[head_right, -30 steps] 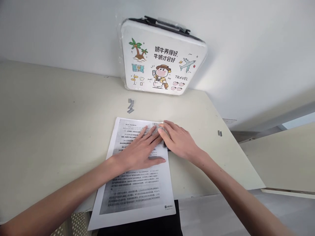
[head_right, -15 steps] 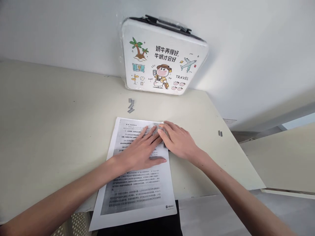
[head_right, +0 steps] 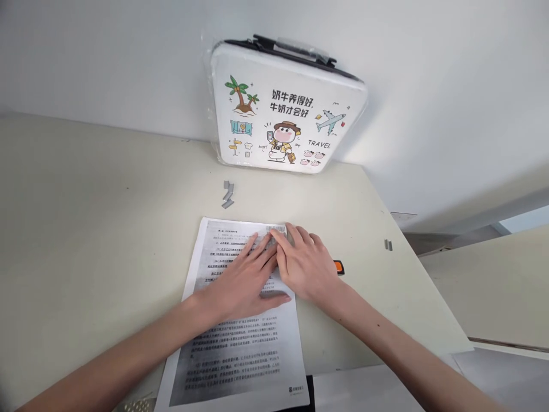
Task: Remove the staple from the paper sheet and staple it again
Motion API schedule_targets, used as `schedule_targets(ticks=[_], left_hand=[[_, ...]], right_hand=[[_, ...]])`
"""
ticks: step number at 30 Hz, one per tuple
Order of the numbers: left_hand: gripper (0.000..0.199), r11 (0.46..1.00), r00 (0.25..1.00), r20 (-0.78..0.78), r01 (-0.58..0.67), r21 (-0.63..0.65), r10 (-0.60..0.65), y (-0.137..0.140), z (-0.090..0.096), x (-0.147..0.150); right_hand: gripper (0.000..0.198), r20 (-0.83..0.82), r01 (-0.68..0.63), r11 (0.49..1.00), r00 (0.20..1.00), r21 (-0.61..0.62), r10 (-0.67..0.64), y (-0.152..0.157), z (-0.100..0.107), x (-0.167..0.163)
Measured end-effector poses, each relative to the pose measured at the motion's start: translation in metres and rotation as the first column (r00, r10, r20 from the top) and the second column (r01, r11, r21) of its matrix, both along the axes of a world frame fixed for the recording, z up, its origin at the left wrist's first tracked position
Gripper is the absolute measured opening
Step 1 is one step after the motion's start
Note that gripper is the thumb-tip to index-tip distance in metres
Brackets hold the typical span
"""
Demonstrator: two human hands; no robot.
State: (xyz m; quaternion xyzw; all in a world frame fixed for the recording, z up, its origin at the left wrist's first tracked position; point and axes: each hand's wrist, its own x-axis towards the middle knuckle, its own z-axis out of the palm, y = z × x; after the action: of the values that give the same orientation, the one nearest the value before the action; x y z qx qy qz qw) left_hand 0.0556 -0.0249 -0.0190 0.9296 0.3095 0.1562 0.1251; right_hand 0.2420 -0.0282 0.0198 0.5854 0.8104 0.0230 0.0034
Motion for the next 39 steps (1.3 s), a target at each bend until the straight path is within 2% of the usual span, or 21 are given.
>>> schedule_targets(ticks=[11, 21, 30, 35, 39], left_hand=[[0.086, 0.999, 1.0, -0.008, 0.006, -0.049, -0.006, 0.002, 0.012, -0.001], [0.086, 0.999, 0.999, 0.053, 0.012, -0.032, -0.01, 0.0, 0.003, -0.003], [0.09, 0.999, 0.998, 0.061, -0.001, -0.037, 0.003, -0.003, -0.004, -0.006], [0.089, 0.999, 0.998, 0.058, -0.007, -0.035, 0.009, -0.003, -0.006, -0.005], [0.092, 0.998, 0.999, 0.049, 0.003, -0.056, 0.0, -0.002, -0.004, -0.004]], right_hand=[[0.055, -0.008, 0.018, 1.0, 1.0, -0.009, -0.018, 0.0, 0.007, -0.005], [0.057, 0.029, 0.036, 0.998, 0.999, -0.053, -0.035, -0.001, 0.003, -0.007], [0.058, 0.032, 0.058, 0.992, 0.998, -0.114, -0.055, -0.003, 0.007, -0.011], [0.056, -0.01, 0.052, 0.988, 0.998, -0.145, -0.054, 0.0, 0.011, -0.005], [0.055, -0.126, 0.077, 0.974, 0.986, -0.212, -0.105, 0.0, 0.017, 0.001]])
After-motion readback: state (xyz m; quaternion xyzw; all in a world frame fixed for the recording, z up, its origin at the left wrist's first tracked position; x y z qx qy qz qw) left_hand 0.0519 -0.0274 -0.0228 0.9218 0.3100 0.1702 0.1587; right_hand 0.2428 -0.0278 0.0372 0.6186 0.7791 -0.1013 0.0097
